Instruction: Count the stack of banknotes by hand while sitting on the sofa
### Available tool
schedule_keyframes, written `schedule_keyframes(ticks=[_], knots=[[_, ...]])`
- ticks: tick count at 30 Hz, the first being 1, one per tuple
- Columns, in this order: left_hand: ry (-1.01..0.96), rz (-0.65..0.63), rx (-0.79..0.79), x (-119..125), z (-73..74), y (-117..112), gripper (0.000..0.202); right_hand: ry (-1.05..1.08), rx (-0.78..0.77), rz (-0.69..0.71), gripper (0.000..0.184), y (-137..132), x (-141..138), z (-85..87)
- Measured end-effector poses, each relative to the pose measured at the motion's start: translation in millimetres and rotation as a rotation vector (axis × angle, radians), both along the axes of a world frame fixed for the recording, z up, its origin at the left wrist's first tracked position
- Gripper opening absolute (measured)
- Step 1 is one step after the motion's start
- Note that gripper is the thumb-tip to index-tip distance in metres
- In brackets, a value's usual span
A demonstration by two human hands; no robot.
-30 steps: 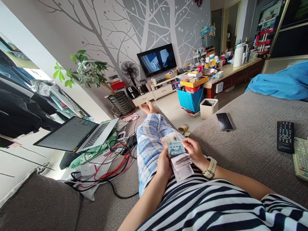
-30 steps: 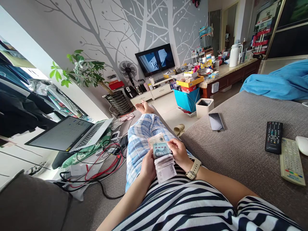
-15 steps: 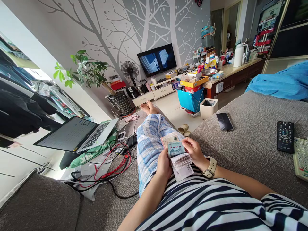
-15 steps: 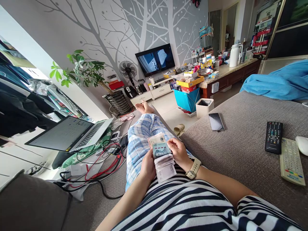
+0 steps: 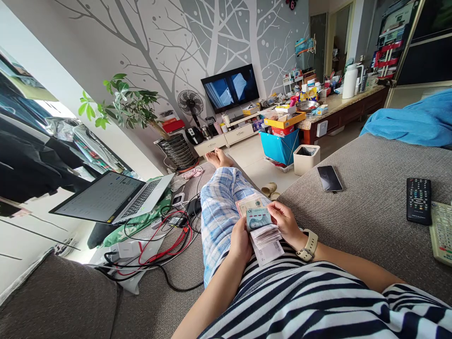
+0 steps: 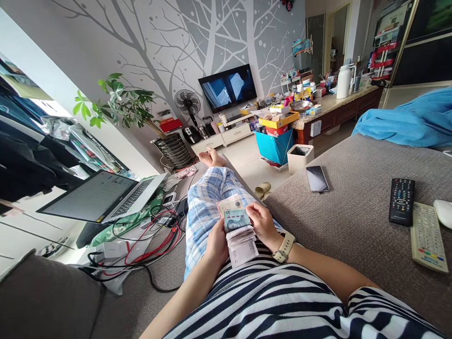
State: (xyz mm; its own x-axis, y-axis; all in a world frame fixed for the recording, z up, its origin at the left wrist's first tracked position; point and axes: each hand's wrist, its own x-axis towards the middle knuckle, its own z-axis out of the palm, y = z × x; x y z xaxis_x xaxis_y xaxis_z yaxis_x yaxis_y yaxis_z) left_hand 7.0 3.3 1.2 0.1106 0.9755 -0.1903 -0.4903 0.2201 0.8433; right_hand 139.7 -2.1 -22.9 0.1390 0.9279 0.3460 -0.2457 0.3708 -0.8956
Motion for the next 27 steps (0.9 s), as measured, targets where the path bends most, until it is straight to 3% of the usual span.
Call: schedule_keyframes(ticks=[12, 27], knots=[[0.002, 0.006, -0.014, -0.6, -1.5, -1.1, 0.008, -0.009, 0.001, 0.010, 0.030, -4.0, 1.3, 4.7], [-0.004, -0.023, -0.017, -0.1, -2.0, -1.6, 0.024, -0.006, -0.018, 0.054, 0.035, -7.4, 0.2, 7.0]])
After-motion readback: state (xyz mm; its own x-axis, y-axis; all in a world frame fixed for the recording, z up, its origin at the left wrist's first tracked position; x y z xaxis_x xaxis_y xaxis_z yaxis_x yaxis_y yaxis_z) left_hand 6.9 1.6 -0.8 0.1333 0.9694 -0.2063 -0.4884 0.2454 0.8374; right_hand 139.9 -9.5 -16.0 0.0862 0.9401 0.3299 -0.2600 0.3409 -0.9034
